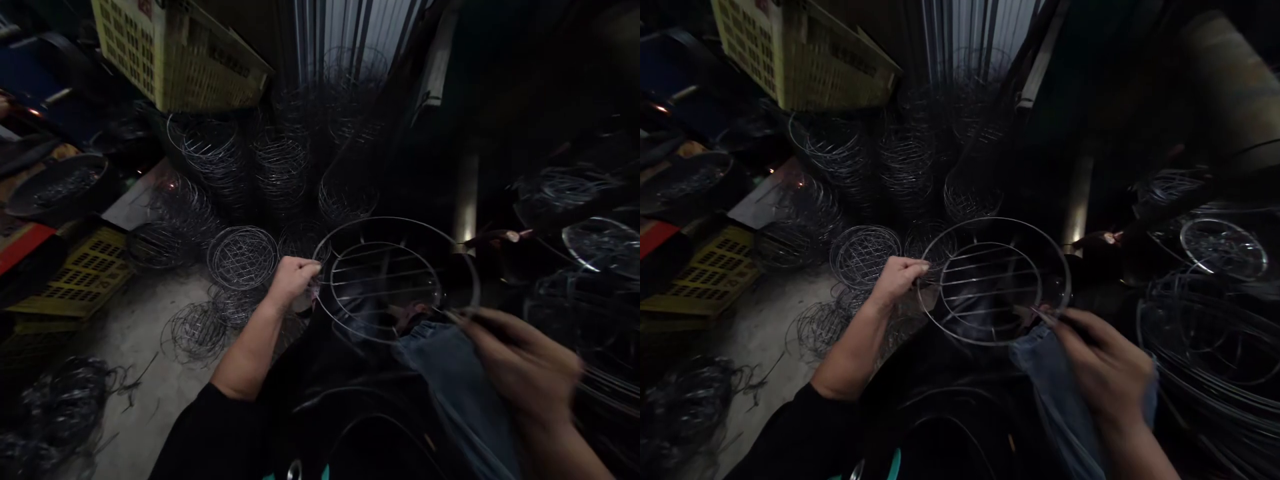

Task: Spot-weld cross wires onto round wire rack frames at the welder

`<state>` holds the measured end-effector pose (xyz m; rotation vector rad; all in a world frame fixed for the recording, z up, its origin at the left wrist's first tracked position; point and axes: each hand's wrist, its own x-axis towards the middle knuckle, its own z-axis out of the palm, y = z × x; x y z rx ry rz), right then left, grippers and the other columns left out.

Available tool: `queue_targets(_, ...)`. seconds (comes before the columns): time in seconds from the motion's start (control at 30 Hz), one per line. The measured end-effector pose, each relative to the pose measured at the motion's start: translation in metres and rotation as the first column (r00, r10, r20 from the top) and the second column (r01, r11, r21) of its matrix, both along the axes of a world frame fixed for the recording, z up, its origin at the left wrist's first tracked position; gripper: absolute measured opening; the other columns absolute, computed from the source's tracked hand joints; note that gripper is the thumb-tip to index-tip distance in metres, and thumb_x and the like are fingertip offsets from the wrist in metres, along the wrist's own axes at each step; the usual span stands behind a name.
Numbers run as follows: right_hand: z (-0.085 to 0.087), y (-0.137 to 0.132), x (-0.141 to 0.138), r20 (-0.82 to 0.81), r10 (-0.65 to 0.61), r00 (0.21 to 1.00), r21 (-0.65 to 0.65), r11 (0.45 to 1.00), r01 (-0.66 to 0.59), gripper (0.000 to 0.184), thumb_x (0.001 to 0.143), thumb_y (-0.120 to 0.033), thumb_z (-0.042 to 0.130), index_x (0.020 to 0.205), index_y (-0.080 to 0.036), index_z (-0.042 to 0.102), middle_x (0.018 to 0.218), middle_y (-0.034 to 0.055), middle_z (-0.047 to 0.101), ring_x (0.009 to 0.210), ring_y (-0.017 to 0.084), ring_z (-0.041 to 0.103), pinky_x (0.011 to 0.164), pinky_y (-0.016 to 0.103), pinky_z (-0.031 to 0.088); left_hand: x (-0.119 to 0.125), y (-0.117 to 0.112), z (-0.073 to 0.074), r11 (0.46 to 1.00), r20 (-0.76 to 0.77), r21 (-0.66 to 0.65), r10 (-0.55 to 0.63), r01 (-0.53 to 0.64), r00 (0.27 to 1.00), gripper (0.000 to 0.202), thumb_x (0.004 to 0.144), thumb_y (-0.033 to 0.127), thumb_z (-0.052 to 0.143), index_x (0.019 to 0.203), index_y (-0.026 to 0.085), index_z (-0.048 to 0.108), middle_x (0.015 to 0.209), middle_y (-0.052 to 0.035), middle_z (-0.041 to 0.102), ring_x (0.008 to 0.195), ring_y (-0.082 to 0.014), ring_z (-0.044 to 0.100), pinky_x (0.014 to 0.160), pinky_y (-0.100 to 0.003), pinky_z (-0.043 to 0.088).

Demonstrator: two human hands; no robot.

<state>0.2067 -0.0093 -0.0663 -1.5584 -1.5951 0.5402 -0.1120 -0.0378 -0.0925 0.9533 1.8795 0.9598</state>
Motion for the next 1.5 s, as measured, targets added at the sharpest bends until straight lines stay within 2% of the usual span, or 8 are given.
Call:
queue_targets(0.17,-0.011,0.024,-0.032,-0.051,0.165,0.985,0.040,0.986,-0.163,0.021,0.075,-0.040,0.072,0.088,-0.024,0.075,0.090,0.0034,0.074,0.081,0.022,0.070,0.079,0.035,0.055,-0.065,0.014,-0.025,0.978,-0.285,-0.096,0.150,-0.184,0.947,0.029,0.072,0.033,0.057,0.075,0.011,0.075,0.065,-0.0040,0.065,0.070,-0.0195,0.060,0.066,-0.027,0.042)
queue_targets(0.37,-0.028,0.020,0.007,-0.010,0.008,1.000,-0.108,0.994,-0.009,0.026,0.071,-0.045,0.072,0.084,-0.023,0.075,0.083,0.0045,0.074,0.076,0.022,0.069,0.073,0.035,0.055,-0.108,0.064,-0.062,0.941,-0.491,-0.258,0.068,-0.219,0.868,0.020,0.072,0.026,0.059,0.060,0.012,0.066,0.070,-0.0127,0.066,0.089,-0.0296,0.063,0.079,-0.035,0.043)
queue_targets(0.53,-0.047,0.021,0.059,0.059,-0.157,0.986,-0.130,0.978,0.163,0.030,0.071,-0.047,0.067,0.082,-0.020,0.074,0.078,0.0049,0.072,0.065,0.018,0.062,0.065,0.032,0.050,-0.109,0.100,-0.094,0.929,-0.534,-0.288,0.045,-0.231,0.844,0.032,0.083,0.036,0.055,0.094,0.009,0.068,0.109,-0.0244,0.066,0.115,-0.0407,0.055,0.092,-0.050,0.041)
queue_targets(0.67,-0.058,0.042,0.111,0.203,-0.346,0.916,-0.089,0.925,0.369,0.047,0.072,-0.045,0.063,0.109,-0.016,0.069,0.094,0.0093,0.071,0.079,0.023,0.063,0.080,0.038,0.050,-0.109,0.092,-0.109,0.915,-0.555,-0.269,0.108,-0.301,0.825,0.070,0.083,0.055,0.055,0.130,0.002,0.049,0.127,-0.0320,0.054,0.122,-0.0492,0.048,0.093,-0.059,0.040)
queue_targets(0.8,-0.066,0.083,0.153,0.374,-0.401,0.836,-0.160,0.860,0.484,0.066,0.070,-0.035,0.068,0.130,-0.012,0.055,0.117,0.0174,0.065,0.108,0.032,0.059,0.095,0.046,0.044,-0.111,0.065,-0.111,0.919,-0.583,-0.204,0.163,-0.337,0.796,0.069,0.090,0.051,0.047,0.138,0.002,0.040,0.135,-0.0285,0.049,0.128,-0.0465,0.043,0.102,-0.058,0.035)
queue_targets(0.93,-0.074,0.127,0.170,0.071,-0.509,0.858,-0.417,0.766,0.489,0.058,0.065,-0.027,0.078,0.119,-0.014,0.063,0.108,0.0148,0.068,0.109,0.030,0.061,0.091,0.040,0.047,-0.106,0.033,-0.105,0.924,-0.588,-0.156,0.197,-0.349,0.785,0.069,0.089,0.046,0.050,0.140,0.000,0.042,0.137,-0.0276,0.049,0.131,-0.0432,0.043,0.106,-0.053,0.035)
queue_targets(1.1,-0.073,0.153,0.171,-0.268,-0.492,0.828,-0.536,0.791,0.296,0.013,0.069,-0.014,0.076,0.079,-0.013,0.068,0.064,0.0031,0.066,0.059,0.014,0.062,0.061,0.026,0.052,-0.086,-0.003,-0.099,0.911,-0.567,-0.143,0.245,-0.387,0.787,0.070,0.087,0.047,0.049,0.141,0.003,0.045,0.137,-0.0235,0.052,0.132,-0.0352,0.045,0.109,-0.043,0.036)
queue_targets(1.5,-0.017,0.157,0.235,-0.595,-0.543,0.592,-0.465,0.834,0.297,0.030,0.059,-0.007,0.081,0.067,-0.015,0.054,0.049,-0.0059,0.054,0.043,0.007,0.049,0.039,0.018,0.036,-0.027,0.008,-0.062,0.957,-0.502,-0.046,0.227,-0.287,0.835,0.080,0.075,0.055,0.059,0.139,0.007,0.051,0.130,-0.0194,0.059,0.126,-0.0368,0.051,0.109,-0.045,0.037)
